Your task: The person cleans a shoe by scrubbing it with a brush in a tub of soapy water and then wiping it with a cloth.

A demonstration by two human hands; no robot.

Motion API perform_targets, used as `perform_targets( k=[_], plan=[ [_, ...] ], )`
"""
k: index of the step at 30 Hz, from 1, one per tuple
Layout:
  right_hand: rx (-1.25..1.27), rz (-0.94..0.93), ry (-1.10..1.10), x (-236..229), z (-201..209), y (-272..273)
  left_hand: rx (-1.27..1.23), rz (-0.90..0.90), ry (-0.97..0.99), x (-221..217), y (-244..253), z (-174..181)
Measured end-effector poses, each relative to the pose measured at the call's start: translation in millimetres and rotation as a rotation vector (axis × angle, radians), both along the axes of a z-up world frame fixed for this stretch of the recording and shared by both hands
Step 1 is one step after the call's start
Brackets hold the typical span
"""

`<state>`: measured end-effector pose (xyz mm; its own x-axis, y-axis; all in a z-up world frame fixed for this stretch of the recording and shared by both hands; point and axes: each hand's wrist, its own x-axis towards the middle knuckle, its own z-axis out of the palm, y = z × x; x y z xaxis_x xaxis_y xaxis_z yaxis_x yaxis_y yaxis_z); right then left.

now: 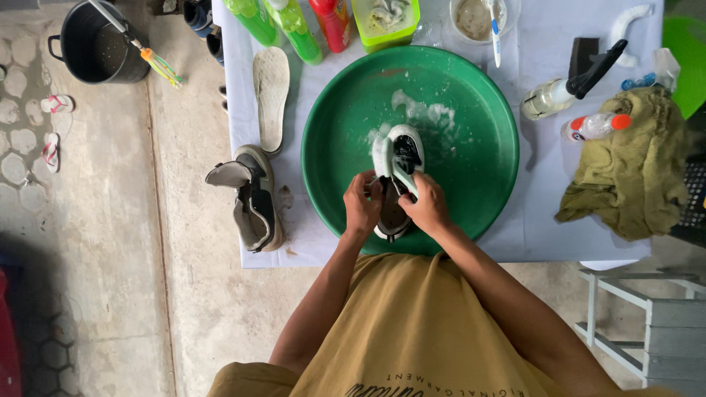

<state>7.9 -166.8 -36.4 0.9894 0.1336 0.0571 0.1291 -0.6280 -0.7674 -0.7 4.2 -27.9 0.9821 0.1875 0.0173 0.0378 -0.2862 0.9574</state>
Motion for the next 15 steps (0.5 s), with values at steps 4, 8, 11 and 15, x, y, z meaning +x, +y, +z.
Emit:
perform_targets(
  k=[4, 8, 11, 15],
  plan=[
    [-0.092, 0.119, -0.023, -0.3, 4.7, 2.7, 0.162, -0.023, -0.007, 0.9, 1.2, -12.6],
    [0.216, -0.023, 0.271, -3.1, 4.9, -4.7, 0.278, -0.17, -0.034, 1.0, 2.5, 8.5],
    [0.318, -0.148, 0.225, -12.1, 2.7, -24.6, 0.419, -0.282, -0.065, 3.7, -1.0, 26.3],
    [0.296, -0.259, 0.225, -24.0, -3.3, -42.7, 0.579, -0.337, -0.103, 6.4, -4.3, 24.8]
  ],
)
